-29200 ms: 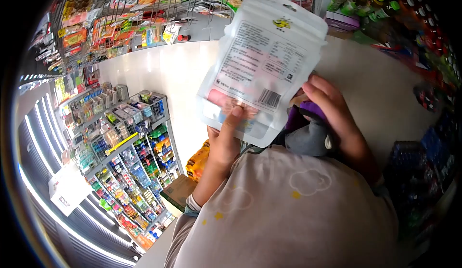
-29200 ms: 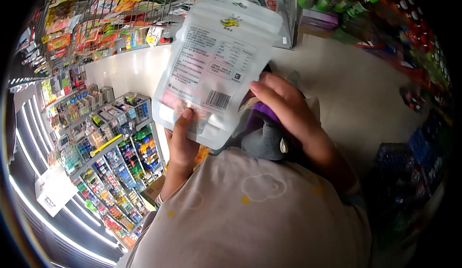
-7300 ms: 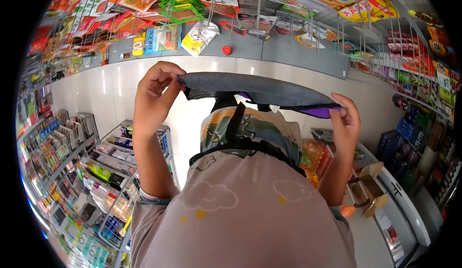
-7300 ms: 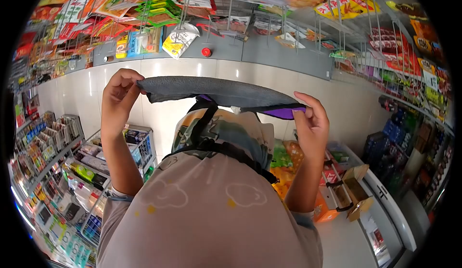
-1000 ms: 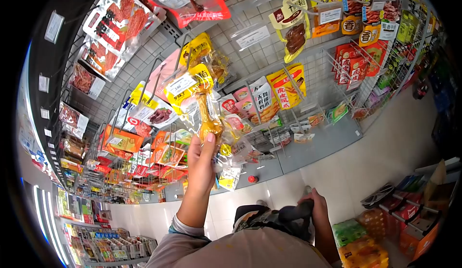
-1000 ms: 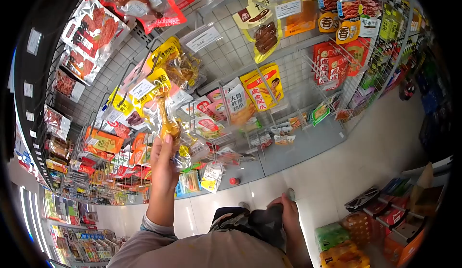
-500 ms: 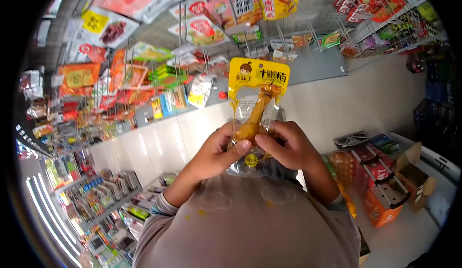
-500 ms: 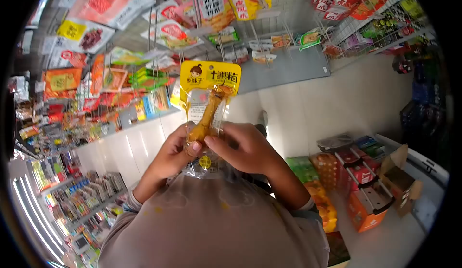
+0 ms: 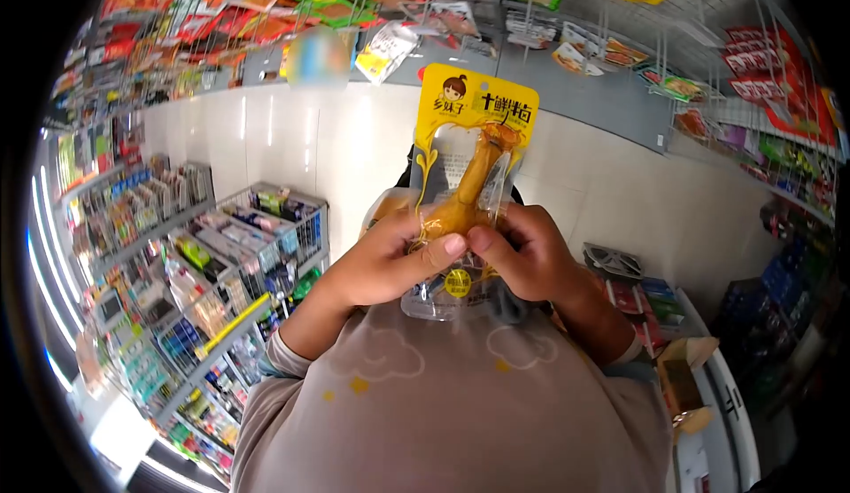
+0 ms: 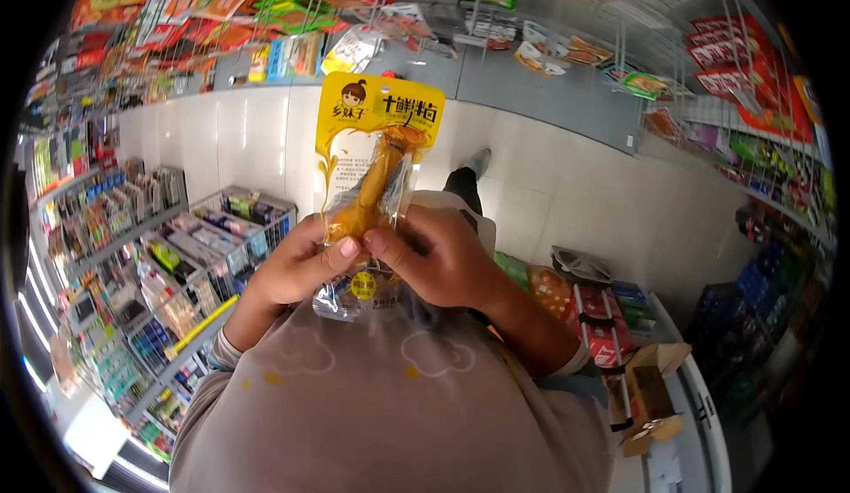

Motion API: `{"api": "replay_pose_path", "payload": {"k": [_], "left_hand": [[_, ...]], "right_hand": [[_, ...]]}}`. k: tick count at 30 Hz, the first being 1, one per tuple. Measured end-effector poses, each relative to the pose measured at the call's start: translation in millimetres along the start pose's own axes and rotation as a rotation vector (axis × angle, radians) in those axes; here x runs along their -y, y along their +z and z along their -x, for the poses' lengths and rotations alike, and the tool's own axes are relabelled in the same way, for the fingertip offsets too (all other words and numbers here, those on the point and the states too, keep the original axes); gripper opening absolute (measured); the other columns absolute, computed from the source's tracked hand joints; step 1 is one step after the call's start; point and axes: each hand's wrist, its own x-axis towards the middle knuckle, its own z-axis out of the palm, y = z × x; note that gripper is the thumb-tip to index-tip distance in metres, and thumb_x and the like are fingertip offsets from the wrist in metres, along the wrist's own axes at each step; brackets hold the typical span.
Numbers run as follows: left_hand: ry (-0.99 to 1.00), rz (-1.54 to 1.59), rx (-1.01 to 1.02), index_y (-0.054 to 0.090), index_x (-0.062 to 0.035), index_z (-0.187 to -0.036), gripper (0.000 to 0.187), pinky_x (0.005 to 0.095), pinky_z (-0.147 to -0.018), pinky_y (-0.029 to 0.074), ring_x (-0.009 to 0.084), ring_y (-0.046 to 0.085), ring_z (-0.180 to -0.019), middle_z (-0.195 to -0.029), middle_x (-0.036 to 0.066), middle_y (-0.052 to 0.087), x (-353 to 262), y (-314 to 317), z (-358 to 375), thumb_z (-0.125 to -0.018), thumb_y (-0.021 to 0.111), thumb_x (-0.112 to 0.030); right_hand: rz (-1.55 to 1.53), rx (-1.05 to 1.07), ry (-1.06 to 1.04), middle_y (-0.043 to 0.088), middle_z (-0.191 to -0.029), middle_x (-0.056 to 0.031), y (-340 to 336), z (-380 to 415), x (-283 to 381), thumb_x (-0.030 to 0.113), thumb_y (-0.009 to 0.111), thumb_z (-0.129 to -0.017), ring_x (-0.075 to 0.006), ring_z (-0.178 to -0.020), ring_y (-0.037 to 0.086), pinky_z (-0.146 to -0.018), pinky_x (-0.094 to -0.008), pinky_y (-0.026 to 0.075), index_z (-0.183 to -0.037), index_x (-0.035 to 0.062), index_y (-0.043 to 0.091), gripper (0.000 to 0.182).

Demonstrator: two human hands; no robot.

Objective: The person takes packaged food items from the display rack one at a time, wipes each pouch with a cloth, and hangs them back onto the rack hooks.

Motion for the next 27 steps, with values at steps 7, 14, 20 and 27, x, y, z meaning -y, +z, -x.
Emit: {"api": "replay_pose_path", "payload": {"k": [7, 14, 20, 27], "left_hand": [[0.038, 0.146, -0.065, 0.061, -0.0017, -0.124, 0.036, 0.0235, -0.07, 0.04, 0.0049, 0.048, -0.081, -0.091, -0.004, 0.058, 16, 3, 16, -0.109, 0.053, -0.033], [0.209, 0.141, -0.557, 0.066, 0.001, -0.118, 0.051, 0.0253, -0.069, 0.044, 0.0098, 0.059, -0.08, -0.097, 0.005, 0.068, 49, -35, 66, -0.102, 0.058, -0.047], [0.253, 0.08, -0.554, 0.064, 0.0015, -0.122, 0.053, 0.0276, -0.078, 0.047, 0.0146, 0.062, -0.09, -0.105, 0.006, 0.069, 63, -72, 106, -0.103, 0.057, -0.047], [0.178, 0.084, -0.203, 0.063, 0.0012, -0.124, 0.058, 0.0312, -0.086, 0.048, 0.0166, 0.061, -0.097, -0.11, 0.008, 0.067, 97, -156, 136, -0.102, 0.059, -0.052]], "right_hand": [[-0.043, -0.01, -0.036, 0.06, -0.075, 0.0, 17, -2, -8, 0.024, 0.066, -0.102, -0.0051, -0.064, 0.051, -0.056, -0.0262, 0.04, -0.105, -0.0009, 0.067, 0.025], [-0.086, 0.16, 0.129, 0.062, -0.075, -0.0002, 63, -27, 7, 0.026, 0.067, -0.102, -0.0055, -0.066, 0.055, -0.058, -0.0252, 0.042, -0.087, 0.0038, 0.058, 0.028], [0.204, 0.267, 0.086, 0.062, -0.073, -0.0091, 107, -47, 5, 0.042, 0.071, -0.096, -0.0245, -0.063, 0.064, -0.057, -0.0362, 0.047, -0.09, 0.0044, 0.056, 0.041], [0.406, 0.121, -0.007, 0.057, -0.056, -0.0114, 183, -80, -18, 0.041, 0.065, -0.099, -0.0309, -0.049, 0.06, -0.048, -0.0414, 0.045, -0.128, -0.0067, 0.057, 0.056]]}}
